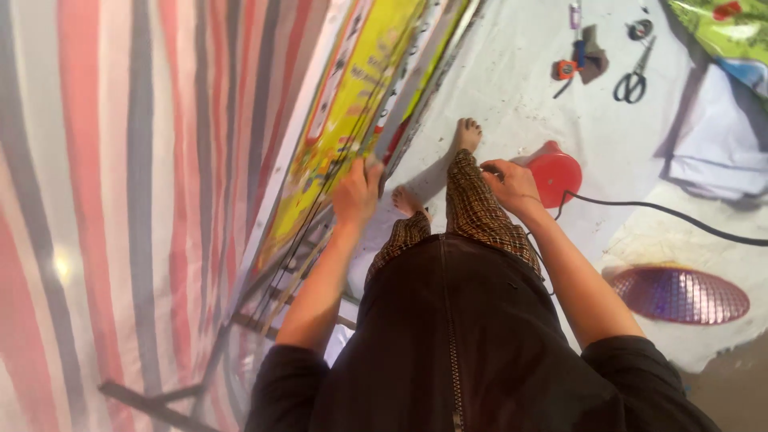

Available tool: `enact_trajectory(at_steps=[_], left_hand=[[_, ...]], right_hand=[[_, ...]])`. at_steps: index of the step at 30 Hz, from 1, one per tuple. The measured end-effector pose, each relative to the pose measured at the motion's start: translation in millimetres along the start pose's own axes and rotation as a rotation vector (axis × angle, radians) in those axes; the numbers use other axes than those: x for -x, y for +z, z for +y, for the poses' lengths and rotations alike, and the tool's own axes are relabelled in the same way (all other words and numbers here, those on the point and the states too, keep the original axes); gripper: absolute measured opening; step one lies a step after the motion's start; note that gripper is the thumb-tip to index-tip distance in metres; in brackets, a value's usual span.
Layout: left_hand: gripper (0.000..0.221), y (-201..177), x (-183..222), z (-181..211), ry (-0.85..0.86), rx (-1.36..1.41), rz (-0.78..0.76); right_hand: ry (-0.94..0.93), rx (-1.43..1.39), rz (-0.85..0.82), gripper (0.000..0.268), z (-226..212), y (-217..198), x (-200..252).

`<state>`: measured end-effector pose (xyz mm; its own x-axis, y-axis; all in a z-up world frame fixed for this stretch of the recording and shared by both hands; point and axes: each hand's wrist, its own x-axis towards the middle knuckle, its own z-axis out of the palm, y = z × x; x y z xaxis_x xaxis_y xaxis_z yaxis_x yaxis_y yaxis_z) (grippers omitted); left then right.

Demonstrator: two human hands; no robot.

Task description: Apply a printed banner to a metal frame and smooth it out using a tool

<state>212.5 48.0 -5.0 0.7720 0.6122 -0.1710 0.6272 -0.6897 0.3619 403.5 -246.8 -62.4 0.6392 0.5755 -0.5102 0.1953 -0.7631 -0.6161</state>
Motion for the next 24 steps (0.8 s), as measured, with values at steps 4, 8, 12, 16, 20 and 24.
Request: enact_trajectory(at_steps=[4, 8, 12, 16, 20, 24], left_hand=[[0.047, -23.8, -87.5, 70.4, -0.083, 0.191, -0.227], [0.058, 13.4, -155.3, 81.9, -0.123, 0.342, -0.271], [0.055, -2.8, -154.2, 92.7, -0.155, 0.35, -0.273], [0.065, -23.3, -117.9, 74.6, -0.13, 0.382, -0.389], [0.069, -13.9, -47.9, 0.3, -0.16, 0.442, -0.449], [0.06, -26.6, 57.9, -72.2, -0.245, 0.415, -0.459]], right_hand=[[0.1, -0.03, 0.018, 0.026, 17.3, -22.5, 0.5], [0.155, -0.003, 0.007, 0.027, 30.5, -42.3, -8.4], [0.159, 0.027, -0.003, 0.027, 35.6, -50.4, -17.3], [0.104, 0.07, -0.014, 0.026, 28.1, -46.6, -21.2], [0.051, 0.102, -0.054, 0.027, 17.1, -31.3, -23.7], [0.031, 0.155, -0.127, 0.028, 6.2, -7.1, -25.5]])
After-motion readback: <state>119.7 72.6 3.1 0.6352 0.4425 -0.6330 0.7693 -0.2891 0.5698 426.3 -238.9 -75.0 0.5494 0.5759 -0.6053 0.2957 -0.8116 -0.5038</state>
